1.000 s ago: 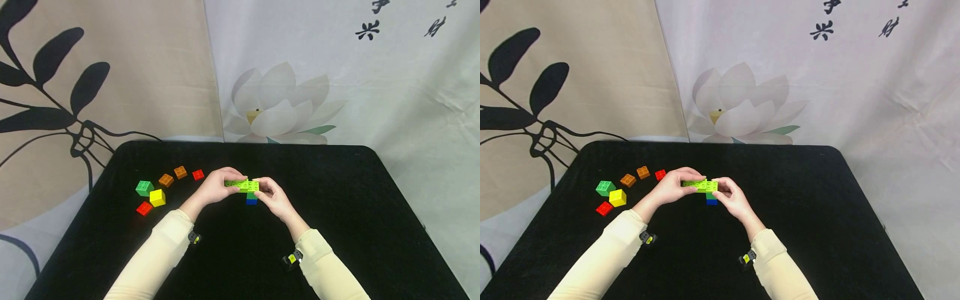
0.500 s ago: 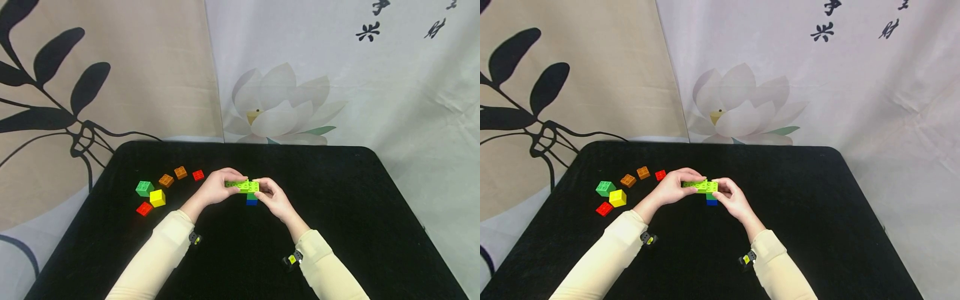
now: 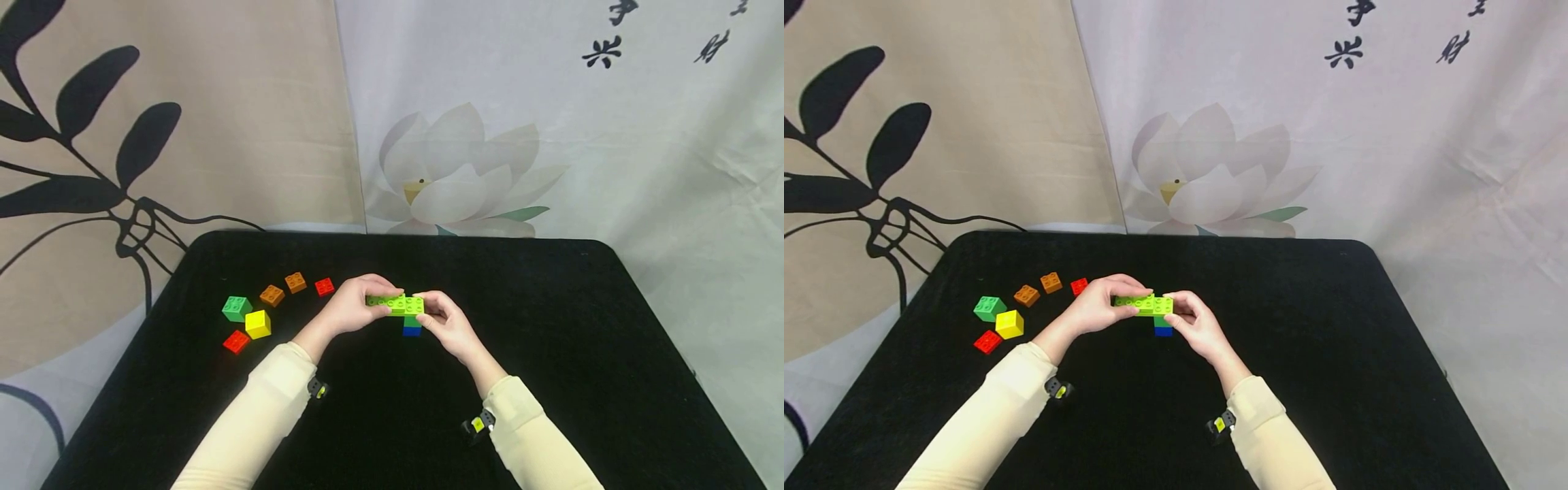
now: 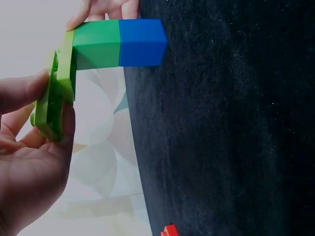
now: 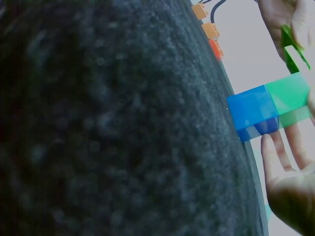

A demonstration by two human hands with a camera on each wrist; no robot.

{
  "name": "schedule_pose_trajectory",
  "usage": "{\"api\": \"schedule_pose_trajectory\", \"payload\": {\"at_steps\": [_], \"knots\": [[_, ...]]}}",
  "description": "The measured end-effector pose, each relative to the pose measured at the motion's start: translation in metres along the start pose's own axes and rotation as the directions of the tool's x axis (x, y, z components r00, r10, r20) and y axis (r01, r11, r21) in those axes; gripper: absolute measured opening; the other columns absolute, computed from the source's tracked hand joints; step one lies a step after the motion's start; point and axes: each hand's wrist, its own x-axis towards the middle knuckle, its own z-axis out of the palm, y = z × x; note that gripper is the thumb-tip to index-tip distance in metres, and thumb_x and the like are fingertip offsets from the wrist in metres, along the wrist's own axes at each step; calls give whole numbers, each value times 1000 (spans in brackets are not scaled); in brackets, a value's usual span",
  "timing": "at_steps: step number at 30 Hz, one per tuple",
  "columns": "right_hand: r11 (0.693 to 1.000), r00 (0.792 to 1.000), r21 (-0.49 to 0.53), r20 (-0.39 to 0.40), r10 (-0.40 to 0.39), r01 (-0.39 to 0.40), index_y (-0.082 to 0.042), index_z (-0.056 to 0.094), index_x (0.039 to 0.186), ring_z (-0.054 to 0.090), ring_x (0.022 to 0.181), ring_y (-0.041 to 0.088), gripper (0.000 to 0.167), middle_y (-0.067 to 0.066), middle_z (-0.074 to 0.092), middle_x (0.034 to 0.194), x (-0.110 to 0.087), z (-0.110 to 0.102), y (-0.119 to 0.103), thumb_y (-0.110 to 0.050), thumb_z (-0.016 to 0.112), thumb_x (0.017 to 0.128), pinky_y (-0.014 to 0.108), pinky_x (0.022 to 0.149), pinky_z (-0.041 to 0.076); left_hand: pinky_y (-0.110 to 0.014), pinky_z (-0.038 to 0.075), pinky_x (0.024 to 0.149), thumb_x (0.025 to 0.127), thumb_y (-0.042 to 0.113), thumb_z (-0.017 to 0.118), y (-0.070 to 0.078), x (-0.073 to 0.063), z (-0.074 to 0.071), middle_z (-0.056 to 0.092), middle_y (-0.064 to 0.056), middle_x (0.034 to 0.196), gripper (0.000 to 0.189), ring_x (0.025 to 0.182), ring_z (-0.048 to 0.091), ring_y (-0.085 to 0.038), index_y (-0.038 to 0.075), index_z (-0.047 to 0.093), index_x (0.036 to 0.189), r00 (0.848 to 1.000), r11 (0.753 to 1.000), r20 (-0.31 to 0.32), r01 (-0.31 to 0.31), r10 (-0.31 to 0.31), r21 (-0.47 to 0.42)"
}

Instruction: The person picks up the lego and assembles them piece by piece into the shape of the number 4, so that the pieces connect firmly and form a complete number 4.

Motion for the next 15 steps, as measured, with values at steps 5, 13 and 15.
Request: {"api": "schedule_pose_trajectory", "payload": {"at_steps": [5, 13, 15], "knots": [[1000, 1000, -8, -3, 8, -8, 2, 54, 128, 58, 111, 33, 33, 20, 60, 120, 0, 0, 2, -1, 62, 96, 24, 94, 50, -38, 52, 88, 87, 5, 74, 2, 0, 0, 66, -3, 113, 31, 105, 60, -22, 11, 74, 118, 1000, 1000, 0, -3, 3, -13], [1000, 1000, 2, -2, 8, -8, 4, 53, 128, 58, 110, 34, 33, 22, 60, 120, 0, 0, 2, -1, 61, 96, 24, 93, 50, -41, 51, 90, 86, 3, 74, 4, -1, 1, 66, -4, 113, 31, 107, 59, -24, 11, 74, 116, 999, 999, -6, 32, -33, -38], [1000, 1000, 3, -4, 13, -13, 2, 54, 128, 58, 110, 33, 33, 21, 60, 120, 0, 0, 1, -2, 62, 96, 24, 94, 50, -41, 51, 90, 86, 3, 74, 4, -1, 2, 66, -4, 113, 31, 107, 59, -24, 11, 74, 117, 999, 999, -7, 37, -38, -34]]}}
